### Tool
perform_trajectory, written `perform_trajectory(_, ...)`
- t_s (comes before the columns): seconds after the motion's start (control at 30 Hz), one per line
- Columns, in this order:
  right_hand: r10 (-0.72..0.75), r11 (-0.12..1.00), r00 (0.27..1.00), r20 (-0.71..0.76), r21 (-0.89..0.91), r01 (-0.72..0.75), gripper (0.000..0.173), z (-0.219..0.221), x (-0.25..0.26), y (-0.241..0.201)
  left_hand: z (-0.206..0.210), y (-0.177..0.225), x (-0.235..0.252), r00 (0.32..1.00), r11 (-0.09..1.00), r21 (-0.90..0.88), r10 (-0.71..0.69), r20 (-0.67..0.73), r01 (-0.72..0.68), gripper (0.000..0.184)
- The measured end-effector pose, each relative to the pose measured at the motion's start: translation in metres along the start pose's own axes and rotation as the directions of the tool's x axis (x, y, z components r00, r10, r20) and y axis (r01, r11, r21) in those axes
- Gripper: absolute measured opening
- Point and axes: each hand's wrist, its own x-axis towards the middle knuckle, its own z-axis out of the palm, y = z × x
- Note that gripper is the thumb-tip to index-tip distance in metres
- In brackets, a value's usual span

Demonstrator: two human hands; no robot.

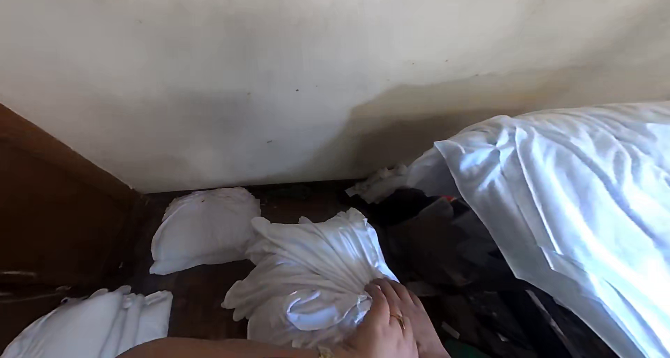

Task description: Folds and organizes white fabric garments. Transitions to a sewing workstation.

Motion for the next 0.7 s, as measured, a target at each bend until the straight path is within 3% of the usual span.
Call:
perform_trajectory(0.1, 0.086, 0.995, 0.967, 0.238, 0.029, -0.095, 0.036, -0.026, 0.004, -0.010, -0.013, 0.002, 0.004, 0.990, 0.999, -0.033, 0.011, 0.141, -0.006, 0.029)
perform_trajectory(0.17, 0.076, 0.997, 0.977, 0.198, 0.014, -0.080, 0.033, -0.019, 0.005, -0.005, -0.013, 0.001, 0.002, 0.980, 0.994, -0.102, 0.050, 0.191, -0.031, 0.030)
perform_trajectory(0.2, 0.057, 0.998, 0.990, 0.130, 0.004, -0.058, 0.030, -0.012, 0.006, -0.001, -0.001, 0.004, 0.001, 0.989, 0.989, -0.136, 0.073, 0.133, -0.055, 0.028)
perform_trajectory(0.27, 0.089, 0.994, 0.989, 0.114, 0.053, -0.096, 0.043, -0.023, 0.021, -0.005, 0.024, 0.011, -0.002, 0.996, 0.931, -0.360, 0.081, 0.049, -0.058, 0.023)
perform_trajectory(0.33, 0.070, 0.996, 0.996, 0.056, 0.042, -0.073, 0.052, -0.046, 0.041, -0.021, 0.067, 0.023, -0.002, 0.997, 0.730, -0.683, 0.038, 0.061, 0.014, 0.024)
perform_trajectory(0.4, -0.017, 1.000, 0.999, -0.040, -0.005, 0.017, 0.049, -0.058, 0.056, -0.034, 0.122, 0.029, -0.005, 0.977, 0.423, -0.881, -0.089, 0.192, 0.212, 0.052)
perform_trajectory(0.43, -0.034, 0.999, 0.998, -0.044, -0.021, 0.033, 0.048, -0.060, 0.060, -0.036, 0.146, 0.026, -0.012, 0.933, 0.252, -0.903, -0.191, 0.306, 0.348, 0.059)
perform_trajectory(0.5, -0.027, 0.999, 0.999, -0.019, -0.025, 0.027, 0.048, -0.057, 0.058, -0.033, 0.176, 0.013, -0.038, 0.742, -0.039, -0.809, -0.376, 0.556, 0.586, 0.055)
perform_trajectory(0.57, -0.007, 1.000, 1.000, -0.020, -0.014, 0.007, 0.048, -0.049, 0.048, -0.027, 0.209, 0.014, -0.072, 0.533, -0.158, -0.715, -0.564, 0.631, 0.681, 0.052)
perform_trajectory(0.6, -0.004, 1.000, 0.999, -0.034, -0.014, 0.003, 0.049, -0.046, 0.044, -0.025, 0.225, 0.021, -0.089, 0.450, -0.233, -0.714, -0.639, 0.624, 0.660, 0.047)
perform_trajectory(0.63, -0.005, 1.000, 0.999, -0.054, -0.012, 0.004, 0.050, -0.043, 0.041, -0.023, 0.241, 0.025, -0.103, 0.354, -0.396, -0.731, -0.683, 0.639, 0.556, 0.041)
perform_trajectory(0.67, -0.005, 1.000, 0.997, -0.073, -0.011, 0.004, 0.050, -0.040, 0.038, -0.022, 0.254, 0.027, -0.113, 0.240, -0.604, -0.726, -0.690, 0.683, 0.330, 0.035)
perform_trajectory(0.7, 0.001, 1.000, 0.997, -0.083, -0.013, -0.002, 0.050, -0.037, 0.036, -0.021, 0.267, 0.026, -0.119, 0.142, -0.769, -0.640, -0.634, 0.760, -0.011, 0.032)
